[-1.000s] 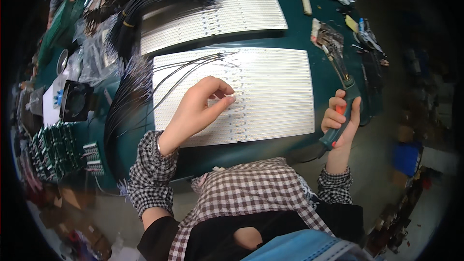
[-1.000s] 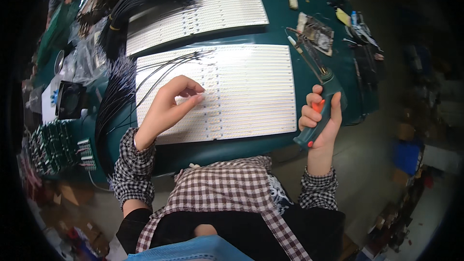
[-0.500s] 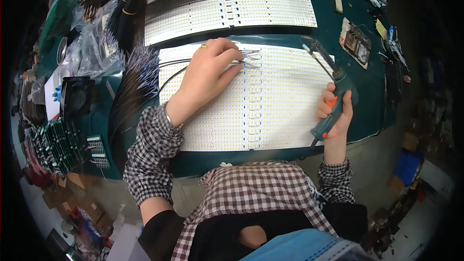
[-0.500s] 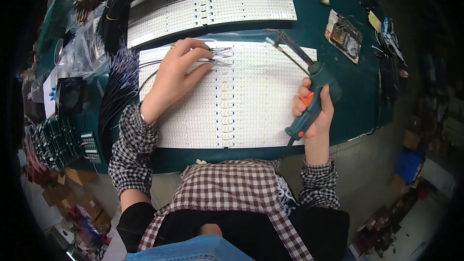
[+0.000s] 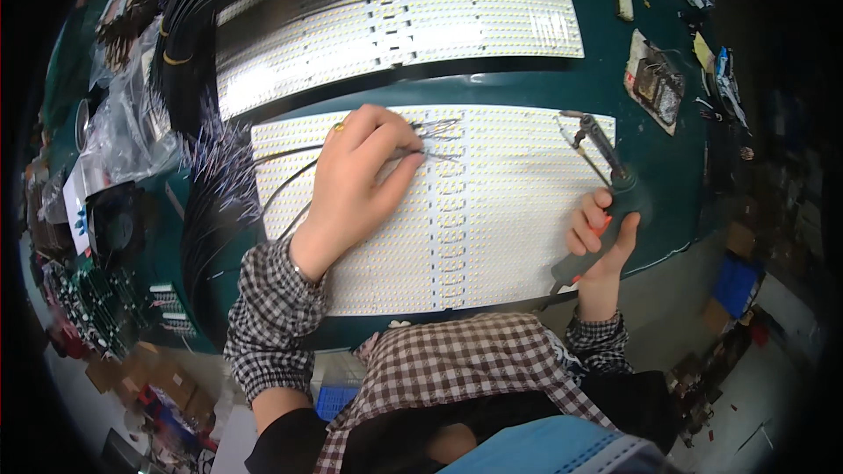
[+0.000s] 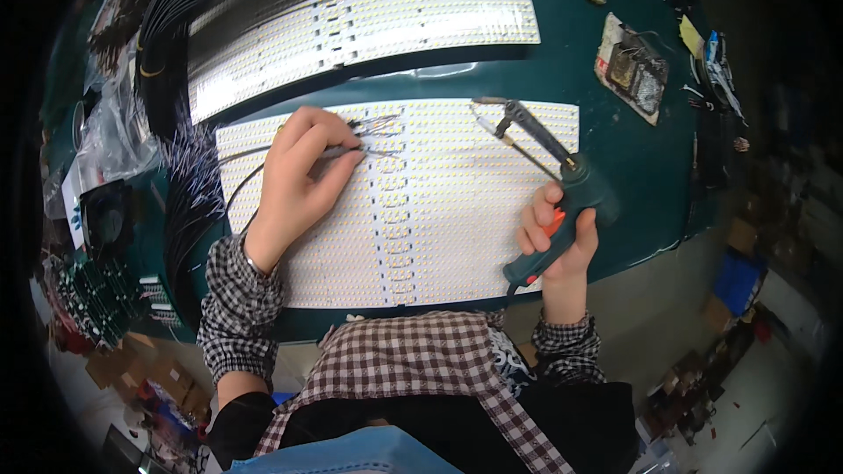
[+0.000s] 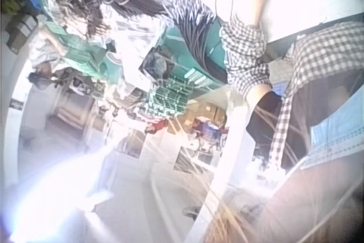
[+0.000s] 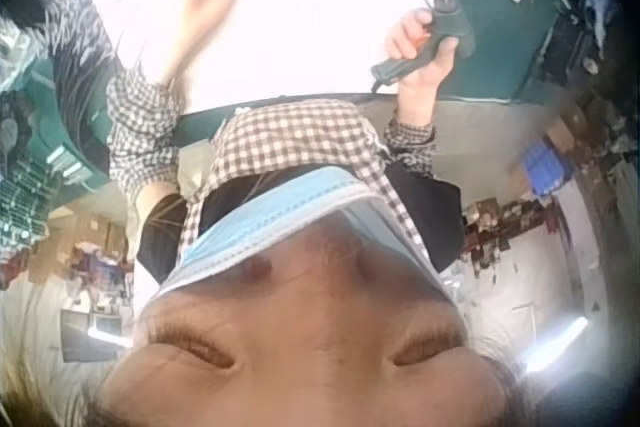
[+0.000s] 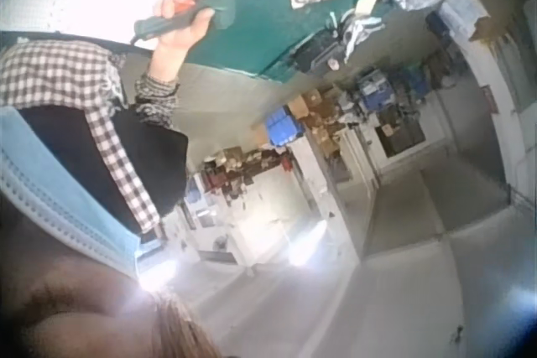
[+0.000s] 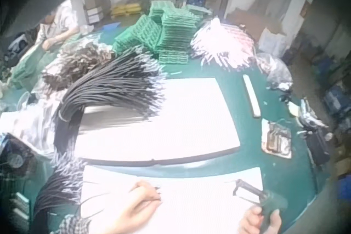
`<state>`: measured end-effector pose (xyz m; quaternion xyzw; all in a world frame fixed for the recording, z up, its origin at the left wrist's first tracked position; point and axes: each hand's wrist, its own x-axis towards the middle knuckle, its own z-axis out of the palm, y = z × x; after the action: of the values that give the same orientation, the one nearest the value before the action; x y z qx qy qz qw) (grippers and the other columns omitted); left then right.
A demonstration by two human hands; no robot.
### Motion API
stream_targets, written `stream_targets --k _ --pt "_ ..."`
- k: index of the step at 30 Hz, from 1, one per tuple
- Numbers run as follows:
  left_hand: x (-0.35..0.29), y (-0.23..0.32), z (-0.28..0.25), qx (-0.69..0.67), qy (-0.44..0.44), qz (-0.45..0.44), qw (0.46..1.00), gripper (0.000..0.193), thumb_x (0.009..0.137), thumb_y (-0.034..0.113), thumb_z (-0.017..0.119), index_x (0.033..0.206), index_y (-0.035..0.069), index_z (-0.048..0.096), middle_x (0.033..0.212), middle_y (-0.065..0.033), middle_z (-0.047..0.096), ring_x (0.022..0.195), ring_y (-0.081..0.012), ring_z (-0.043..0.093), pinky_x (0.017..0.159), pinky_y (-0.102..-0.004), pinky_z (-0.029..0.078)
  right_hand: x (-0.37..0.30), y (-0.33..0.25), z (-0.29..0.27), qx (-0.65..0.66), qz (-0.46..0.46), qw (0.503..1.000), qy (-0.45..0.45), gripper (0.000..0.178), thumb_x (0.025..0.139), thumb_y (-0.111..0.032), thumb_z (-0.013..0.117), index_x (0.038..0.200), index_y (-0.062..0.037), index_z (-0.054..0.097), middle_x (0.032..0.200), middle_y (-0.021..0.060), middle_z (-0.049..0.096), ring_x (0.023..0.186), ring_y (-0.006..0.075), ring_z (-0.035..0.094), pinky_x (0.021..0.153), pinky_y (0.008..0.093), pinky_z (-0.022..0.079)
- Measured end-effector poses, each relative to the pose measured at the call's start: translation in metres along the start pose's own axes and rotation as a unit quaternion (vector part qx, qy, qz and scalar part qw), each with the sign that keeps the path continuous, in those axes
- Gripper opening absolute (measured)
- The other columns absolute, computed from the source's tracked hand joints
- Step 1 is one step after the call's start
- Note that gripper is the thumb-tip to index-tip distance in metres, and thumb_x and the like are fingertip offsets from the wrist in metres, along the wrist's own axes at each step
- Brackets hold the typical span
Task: The person solders black wires to a large LED panel using a soldering iron. They repeatedly pick up wires, position them on the panel, and apply the soldering iron to secure the connections.
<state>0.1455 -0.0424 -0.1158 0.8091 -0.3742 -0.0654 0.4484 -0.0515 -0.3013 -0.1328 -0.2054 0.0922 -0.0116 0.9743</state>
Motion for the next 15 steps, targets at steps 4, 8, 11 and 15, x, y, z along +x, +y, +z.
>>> stream_targets --k 4,8,11,15 --pt "-0.0017 -0.0004 0.0023 0.005 0.017 -0.011 1.000 0.016 0.067 0.002 0.068 0.079 0.005 0.058 0.084 -0.0057 0.055 0.079 -0.0228 0.055 0.066 -0.0325 0.041 0.0003 0.0002 -0.0008 0.017 0.008 1.000 -0.003 0.048 0.085 -0.043 0.059 0.112 -0.0048 0.047 0.088 0.0040 0.052 0.064 0.0132 0.050 0.059 0.0311 0.044" --pt "0.0005 -0.0003 0.0027 -0.006 0.015 -0.014 1.000 0.015 0.067 0.002 0.068 0.078 0.004 0.059 0.084 -0.0061 0.055 0.078 -0.0225 0.056 0.066 -0.0318 0.042 0.0000 -0.0002 -0.0015 0.023 0.008 1.000 -0.005 0.048 0.085 -0.043 0.059 0.112 -0.0054 0.047 0.088 0.0037 0.052 0.063 0.0129 0.050 0.059 0.0311 0.043" --pt "0.0012 -0.0006 0.0030 0.003 0.013 -0.007 1.000 0.014 0.068 0.002 0.068 0.079 0.004 0.059 0.084 -0.0064 0.055 0.078 -0.0228 0.056 0.066 -0.0316 0.043 0.0006 0.0001 0.0026 0.031 0.004 1.000 0.002 0.044 0.085 -0.040 0.060 0.110 -0.0059 0.048 0.083 0.0018 0.048 0.060 0.0106 0.046 0.056 0.0283 0.038" --pt "0.0013 0.0031 0.0015 -0.008 0.002 -0.024 1.000 0.014 0.069 0.000 0.067 0.079 0.002 0.058 0.084 -0.0076 0.055 0.080 -0.0229 0.056 0.068 -0.0309 0.044 0.0024 -0.0010 0.0050 0.043 0.009 0.999 0.000 0.041 0.086 -0.038 0.061 0.109 -0.0059 0.048 0.081 0.0008 0.045 0.060 0.0095 0.045 0.055 0.0269 0.035"
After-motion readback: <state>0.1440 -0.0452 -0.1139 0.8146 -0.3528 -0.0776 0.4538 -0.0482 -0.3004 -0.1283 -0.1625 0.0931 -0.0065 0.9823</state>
